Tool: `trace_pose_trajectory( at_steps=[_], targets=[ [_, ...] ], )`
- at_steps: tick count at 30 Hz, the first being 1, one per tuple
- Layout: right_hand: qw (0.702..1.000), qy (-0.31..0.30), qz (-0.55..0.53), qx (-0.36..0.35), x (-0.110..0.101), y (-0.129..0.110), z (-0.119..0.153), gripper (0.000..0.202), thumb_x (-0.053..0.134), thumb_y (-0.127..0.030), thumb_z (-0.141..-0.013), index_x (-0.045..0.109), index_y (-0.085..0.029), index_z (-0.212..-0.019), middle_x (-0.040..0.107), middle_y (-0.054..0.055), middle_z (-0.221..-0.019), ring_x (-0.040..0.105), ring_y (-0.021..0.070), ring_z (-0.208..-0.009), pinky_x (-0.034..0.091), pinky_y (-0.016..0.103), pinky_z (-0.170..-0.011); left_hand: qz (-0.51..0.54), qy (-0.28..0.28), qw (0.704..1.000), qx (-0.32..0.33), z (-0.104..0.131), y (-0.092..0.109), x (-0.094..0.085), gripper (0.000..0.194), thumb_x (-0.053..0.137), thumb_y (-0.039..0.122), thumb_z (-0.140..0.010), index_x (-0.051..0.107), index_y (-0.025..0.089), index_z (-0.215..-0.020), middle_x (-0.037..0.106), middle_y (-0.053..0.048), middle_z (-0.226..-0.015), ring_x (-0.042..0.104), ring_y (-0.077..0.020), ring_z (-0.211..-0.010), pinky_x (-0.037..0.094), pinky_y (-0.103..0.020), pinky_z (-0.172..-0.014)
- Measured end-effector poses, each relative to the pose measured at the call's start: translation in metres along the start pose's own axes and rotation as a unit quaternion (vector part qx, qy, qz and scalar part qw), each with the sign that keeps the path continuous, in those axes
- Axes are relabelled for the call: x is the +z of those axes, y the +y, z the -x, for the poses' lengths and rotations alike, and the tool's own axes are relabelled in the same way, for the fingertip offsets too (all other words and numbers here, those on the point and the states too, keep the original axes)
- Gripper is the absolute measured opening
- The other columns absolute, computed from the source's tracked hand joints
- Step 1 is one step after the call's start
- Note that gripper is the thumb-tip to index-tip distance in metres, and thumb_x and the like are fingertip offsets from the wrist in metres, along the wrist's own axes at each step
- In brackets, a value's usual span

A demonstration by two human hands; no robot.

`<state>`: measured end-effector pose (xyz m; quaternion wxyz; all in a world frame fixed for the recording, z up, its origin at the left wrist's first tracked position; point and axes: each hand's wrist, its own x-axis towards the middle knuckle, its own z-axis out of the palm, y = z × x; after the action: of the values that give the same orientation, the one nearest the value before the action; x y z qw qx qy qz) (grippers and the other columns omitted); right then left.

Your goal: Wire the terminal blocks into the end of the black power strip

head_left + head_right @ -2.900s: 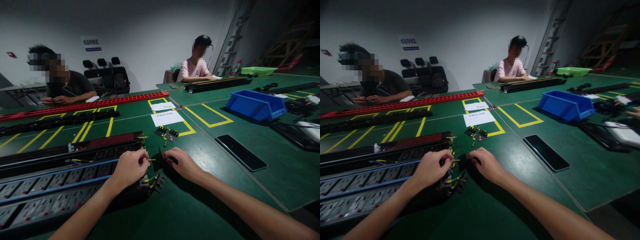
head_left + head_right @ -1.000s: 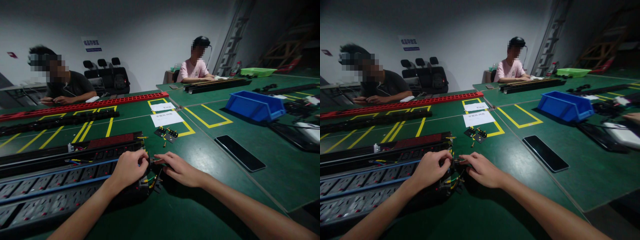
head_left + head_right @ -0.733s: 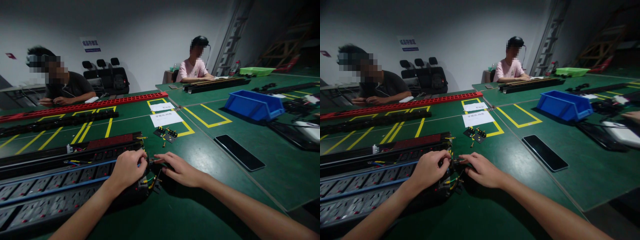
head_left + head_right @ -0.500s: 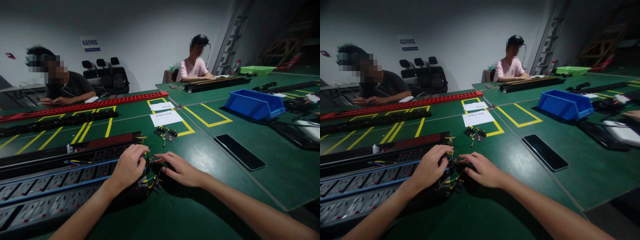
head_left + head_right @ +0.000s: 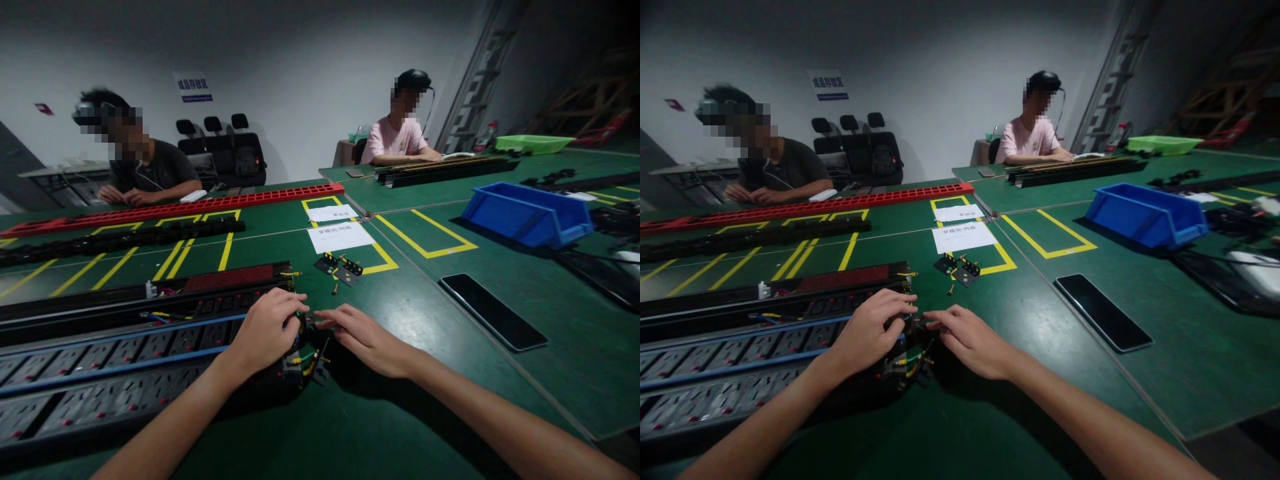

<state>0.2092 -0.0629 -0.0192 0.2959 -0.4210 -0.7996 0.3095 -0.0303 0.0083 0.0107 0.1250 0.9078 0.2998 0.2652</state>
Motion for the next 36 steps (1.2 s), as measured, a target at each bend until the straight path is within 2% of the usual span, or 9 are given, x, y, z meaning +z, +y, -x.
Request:
trace_pose_trajectory(
  at_steps=[10,22,36],
  targets=[
    [1.0,0.006,0.023,-0.004,0.0031,0.0031,0.0007,0.043,0.039,-0.019,-0.104,0.055,-0.023,-0.144,0.067,0.012,-0.122,0.06,0.0256,-0.113,0.05,0.045,-0.098,-0.013,0.005,1.0,0.017,-0.0005,0.0007,-0.0017,0.031,0.054,0.01,-0.091,0.081,0.024,-0.1,0.077,-0.004,-0.117,0.068,-0.0227,-0.106,0.057,-0.046,-0.097],
    [0.999,0.02,0.044,-0.004,0.0067,0.0052,-0.0004,0.037,0.038,-0.024,-0.107,0.061,-0.023,-0.137,0.068,0.013,-0.117,0.062,0.026,-0.108,0.053,0.044,-0.096,-0.008,0.006,1.0,0.011,0.0006,-0.0015,0.001,0.032,0.054,0.01,-0.091,0.081,0.023,-0.101,0.077,-0.005,-0.118,0.068,-0.0219,-0.107,0.058,-0.045,-0.098],
    [0.998,0.017,0.055,-0.001,0.0081,0.0043,-0.0017,0.038,0.036,-0.034,-0.11,0.059,-0.023,-0.138,0.067,0.013,-0.119,0.062,0.0263,-0.11,0.052,0.045,-0.098,-0.075,-0.02,0.995,0.063,-0.0002,0.0005,-0.0054,0.03,0.055,0.012,-0.091,0.08,0.023,-0.104,0.077,-0.006,-0.12,0.07,-0.0238,-0.1,0.057,-0.044,-0.09]
  ],
)
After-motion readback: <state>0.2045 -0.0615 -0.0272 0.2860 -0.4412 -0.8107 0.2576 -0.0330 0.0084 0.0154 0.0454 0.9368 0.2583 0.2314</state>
